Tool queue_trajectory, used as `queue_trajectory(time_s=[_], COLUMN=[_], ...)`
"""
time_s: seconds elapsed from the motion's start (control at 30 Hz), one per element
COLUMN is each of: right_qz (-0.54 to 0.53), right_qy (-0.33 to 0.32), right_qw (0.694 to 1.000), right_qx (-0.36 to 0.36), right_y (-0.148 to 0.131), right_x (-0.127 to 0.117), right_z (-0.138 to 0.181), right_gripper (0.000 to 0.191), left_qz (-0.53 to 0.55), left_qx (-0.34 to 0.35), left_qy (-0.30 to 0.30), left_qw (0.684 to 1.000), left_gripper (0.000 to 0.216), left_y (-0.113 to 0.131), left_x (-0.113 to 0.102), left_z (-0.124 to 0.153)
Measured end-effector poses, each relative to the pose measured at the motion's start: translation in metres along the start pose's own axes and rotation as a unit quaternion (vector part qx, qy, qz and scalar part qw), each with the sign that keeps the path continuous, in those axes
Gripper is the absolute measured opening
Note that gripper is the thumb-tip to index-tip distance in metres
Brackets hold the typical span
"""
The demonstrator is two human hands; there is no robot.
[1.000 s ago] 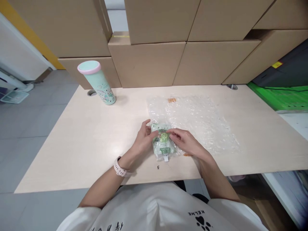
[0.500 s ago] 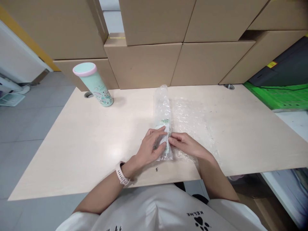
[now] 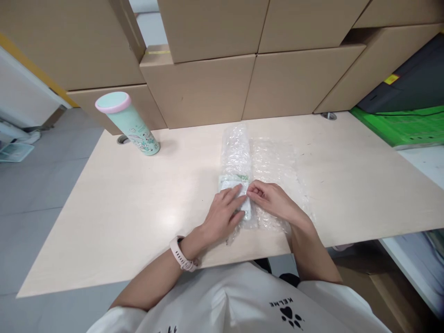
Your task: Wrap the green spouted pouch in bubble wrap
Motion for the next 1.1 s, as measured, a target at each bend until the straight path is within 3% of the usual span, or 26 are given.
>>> queue_trajectory(time_s=[0.13,0.23,0.33,0.4,0.5,0.67,0.73,0.83,0.93,1.03,1.1], right_qz=[-0.004,-0.010,-0.024,-0.048,-0.096,-0.090,-0.049,0.013,0.068,0.004,-0.038], right_qy=[0.002,-0.003,-0.022,-0.041,-0.079,-0.056,-0.045,-0.042,0.044,0.152,0.152], right_qw=[1.000,1.000,0.999,0.998,0.992,0.994,0.997,0.999,0.997,0.987,0.986], right_qx=[0.006,-0.001,-0.006,-0.009,-0.021,-0.022,-0.026,-0.022,0.020,0.060,0.065], right_y=[0.000,-0.001,-0.003,-0.004,-0.006,-0.004,-0.001,0.006,0.016,0.024,0.026], right_x=[0.004,0.006,0.011,0.016,0.023,0.017,0.009,-0.006,-0.028,-0.045,-0.045], right_z=[-0.002,-0.003,-0.004,-0.006,-0.008,-0.009,-0.007,-0.003,0.002,0.008,0.008], right_gripper=[0.023,0.024,0.031,0.037,0.040,0.027,0.023,0.022,0.024,0.023,0.034], left_qz=[0.128,0.315,0.431,0.468,0.471,0.308,0.238,0.151,0.066,0.007,-0.006], left_qx=[-0.186,-0.318,-0.356,-0.322,-0.243,-0.088,-0.014,0.057,0.079,0.088,0.091], left_qy=[0.106,0.108,0.169,0.206,0.211,0.114,0.073,0.017,-0.059,-0.110,-0.120], left_qw=[0.968,0.888,0.812,0.796,0.821,0.940,0.968,0.987,0.993,0.990,0.989], left_gripper=[0.046,0.055,0.053,0.048,0.039,0.034,0.041,0.051,0.057,0.061,0.062], left_y=[-0.022,-0.040,-0.050,-0.048,-0.036,-0.008,-0.001,0.005,0.007,0.009,0.010], left_x=[-0.014,-0.015,-0.020,-0.026,-0.034,-0.037,-0.032,-0.019,-0.002,0.013,0.019], left_z=[0.002,0.002,0.000,-0.001,-0.001,-0.003,-0.005,-0.006,-0.004,0.000,0.002])
Point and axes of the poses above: each hand's wrist, its own z-axis away from the middle knuckle, its own x-axis out of the palm, y = z × x, the point moved 4 cm from there along -z, towards the middle knuckle, and after that the axes turned 8 degrees about -z, right-handed, at the moved point
